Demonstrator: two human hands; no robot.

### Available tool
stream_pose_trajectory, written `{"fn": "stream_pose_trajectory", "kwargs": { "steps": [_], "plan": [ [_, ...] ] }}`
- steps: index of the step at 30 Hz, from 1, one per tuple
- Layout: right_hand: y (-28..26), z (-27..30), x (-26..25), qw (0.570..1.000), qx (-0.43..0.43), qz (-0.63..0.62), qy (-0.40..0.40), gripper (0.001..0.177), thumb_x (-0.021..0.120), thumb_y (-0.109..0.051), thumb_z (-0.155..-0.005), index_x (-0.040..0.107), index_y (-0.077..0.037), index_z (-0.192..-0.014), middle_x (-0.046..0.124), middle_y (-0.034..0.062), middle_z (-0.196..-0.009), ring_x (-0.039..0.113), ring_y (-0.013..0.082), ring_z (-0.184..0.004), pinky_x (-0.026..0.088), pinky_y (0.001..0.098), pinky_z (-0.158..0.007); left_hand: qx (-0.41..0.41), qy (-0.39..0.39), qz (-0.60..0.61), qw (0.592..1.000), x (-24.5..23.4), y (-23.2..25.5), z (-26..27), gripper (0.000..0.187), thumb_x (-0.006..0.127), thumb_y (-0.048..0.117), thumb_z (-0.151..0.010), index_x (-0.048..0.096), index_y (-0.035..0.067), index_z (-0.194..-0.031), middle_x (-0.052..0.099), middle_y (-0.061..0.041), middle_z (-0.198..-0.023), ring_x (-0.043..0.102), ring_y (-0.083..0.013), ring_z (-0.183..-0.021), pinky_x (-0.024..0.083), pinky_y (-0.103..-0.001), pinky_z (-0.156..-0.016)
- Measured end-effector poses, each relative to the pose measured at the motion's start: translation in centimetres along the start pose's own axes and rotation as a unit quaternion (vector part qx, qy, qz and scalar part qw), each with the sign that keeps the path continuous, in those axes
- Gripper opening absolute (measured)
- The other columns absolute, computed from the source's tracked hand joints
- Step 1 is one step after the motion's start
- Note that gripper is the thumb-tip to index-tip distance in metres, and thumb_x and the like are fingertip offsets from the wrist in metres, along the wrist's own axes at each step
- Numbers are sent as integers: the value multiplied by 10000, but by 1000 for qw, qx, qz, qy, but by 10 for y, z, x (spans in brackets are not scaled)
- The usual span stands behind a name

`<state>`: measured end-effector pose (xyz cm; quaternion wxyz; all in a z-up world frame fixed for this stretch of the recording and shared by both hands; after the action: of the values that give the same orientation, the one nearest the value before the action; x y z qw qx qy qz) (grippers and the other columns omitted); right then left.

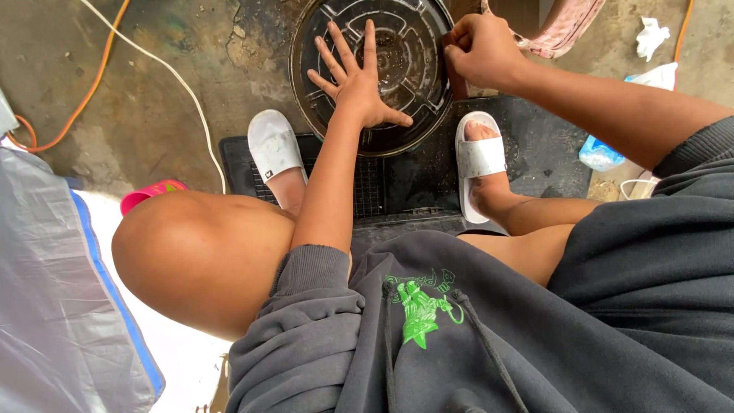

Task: Cleaning a circular motorcycle part by scrubbing it with hands and cleaning liquid on the floor.

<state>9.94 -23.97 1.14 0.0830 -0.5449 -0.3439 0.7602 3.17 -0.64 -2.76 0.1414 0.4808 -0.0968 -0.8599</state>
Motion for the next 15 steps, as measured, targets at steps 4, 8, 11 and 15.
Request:
{"fn": "stream_pose_trajectory", "kwargs": {
  "steps": [4,8,11,15],
  "plan": [
    [-20,1,5,999,-36,-16,-9,98,705,8,-958,680,65,-1033,652,98,-776,573,201,-582,478,319,-512,4,14,7,1000,5,-2,-2,1743,1074,763,-526,-151,258,-1658,-373,-353,-1516,-360,-584,-1358,-47,-838,-1077],
    [-21,-18,4,996,-76,25,34,85,711,31,-952,708,71,-1027,687,129,-798,611,223,-586,502,321,-507,6,20,-1,1000,4,-3,-4,1751,1067,799,-535,-162,251,-1656,-374,-365,-1509,-372,-594,-1339,-40,-847,-1073],
    [-19,-25,2,997,-67,25,31,27,690,39,-997,684,41,-970,665,120,-782,600,226,-568,500,331,-497,7,23,2,1000,7,-2,-1,1745,1067,804,-544,-160,255,-1657,-376,-356,-1512,-374,-589,-1341,-45,-845,-1077],
    [-15,0,14,999,-43,-4,15,113,728,28,-916,677,82,-1002,662,107,-776,576,200,-591,464,310,-523,2,23,-8,1000,7,-3,-2,1739,1062,810,-557,-166,245,-1652,-355,-357,-1528,-352,-593,-1357,-6,-853,-1078]
  ]
}}
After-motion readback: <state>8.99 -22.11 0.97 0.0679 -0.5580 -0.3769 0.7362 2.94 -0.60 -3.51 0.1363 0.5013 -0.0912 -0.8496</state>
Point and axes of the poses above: each hand's wrist, its own z-axis away from the middle knuckle, its own x-axis out of the palm, y = z × x, the point moved 4 cm from there along -z, towards the middle knuckle
